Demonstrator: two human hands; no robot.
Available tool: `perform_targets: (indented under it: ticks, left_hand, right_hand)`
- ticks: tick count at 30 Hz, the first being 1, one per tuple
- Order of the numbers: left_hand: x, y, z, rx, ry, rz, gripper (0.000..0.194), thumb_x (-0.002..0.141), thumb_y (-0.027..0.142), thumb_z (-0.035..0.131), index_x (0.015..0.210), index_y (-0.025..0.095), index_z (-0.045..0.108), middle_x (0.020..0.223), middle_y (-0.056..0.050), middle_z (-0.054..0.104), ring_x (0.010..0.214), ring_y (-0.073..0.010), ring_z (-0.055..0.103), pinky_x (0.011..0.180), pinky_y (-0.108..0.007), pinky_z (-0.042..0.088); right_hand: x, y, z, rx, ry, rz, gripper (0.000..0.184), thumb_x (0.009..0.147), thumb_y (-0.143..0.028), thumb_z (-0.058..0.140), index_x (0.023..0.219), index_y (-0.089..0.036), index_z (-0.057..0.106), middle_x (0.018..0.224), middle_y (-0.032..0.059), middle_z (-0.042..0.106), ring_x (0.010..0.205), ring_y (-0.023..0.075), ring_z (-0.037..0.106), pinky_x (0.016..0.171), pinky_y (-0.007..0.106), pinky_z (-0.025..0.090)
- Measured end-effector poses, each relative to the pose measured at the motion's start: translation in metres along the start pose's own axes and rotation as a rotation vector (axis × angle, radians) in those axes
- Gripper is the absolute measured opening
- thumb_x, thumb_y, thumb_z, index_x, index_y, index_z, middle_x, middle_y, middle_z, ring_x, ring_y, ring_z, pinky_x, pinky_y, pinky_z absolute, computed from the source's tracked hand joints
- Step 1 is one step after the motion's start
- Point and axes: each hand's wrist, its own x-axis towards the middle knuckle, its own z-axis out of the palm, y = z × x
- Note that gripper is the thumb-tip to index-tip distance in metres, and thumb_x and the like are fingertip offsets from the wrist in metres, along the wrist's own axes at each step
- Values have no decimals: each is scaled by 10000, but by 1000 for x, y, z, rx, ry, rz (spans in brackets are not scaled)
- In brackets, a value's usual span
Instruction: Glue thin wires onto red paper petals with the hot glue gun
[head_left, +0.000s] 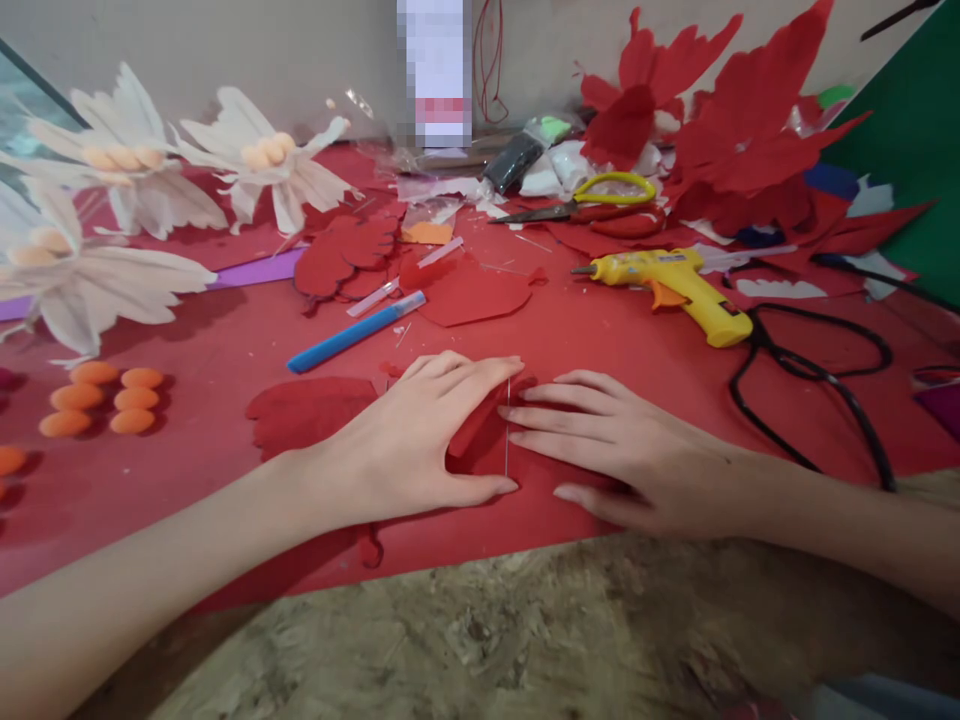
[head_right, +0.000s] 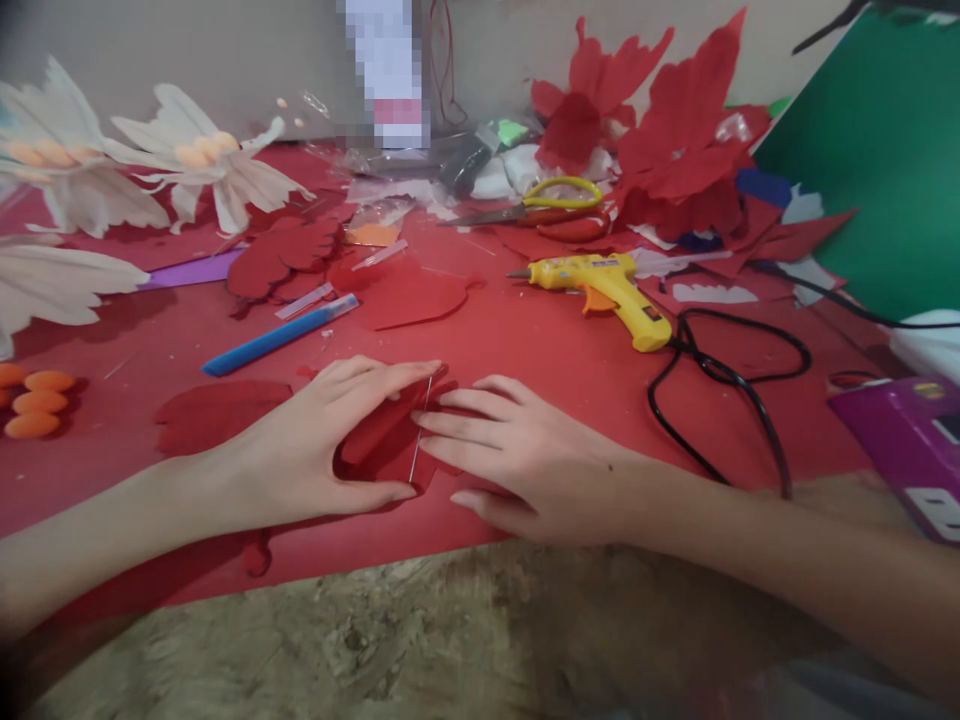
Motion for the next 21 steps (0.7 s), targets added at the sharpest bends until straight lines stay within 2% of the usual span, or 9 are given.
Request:
perform_targets:
  ticks: [5,10,21]
  left_hand:
    - [1,0,1,-8,-19,-31,718,716,474,640,1295,149,365,1255,-104,526,1096,-259,470,952,-381,351]
    - [2,1,2,8,-31,-48,756,708,501,638,1296,110,368,1256,-124,524,1096,-264,463,960,-381,338]
    - [2,1,3,25,-20,-69,767,695,535,632,1288,119,380,1303,-128,493,1124,-276,446,973,-396,322]
  right_hand:
    - [0,0,-1,-6,4,-2,375,894,-275,384,1202,-132,545,1283,44,534,1213,213,427,1004,437,343]
    - [1,1,0,-17,-6,-1,380,892,-278,386,1207,-136,545,1289,57,528,1213,213,430,1008,426,350]
    - [2,1,-3,-35,-3,-12,367,898,-261,371,1183,-132,562,1260,66,553,1194,211,447,1002,411,369]
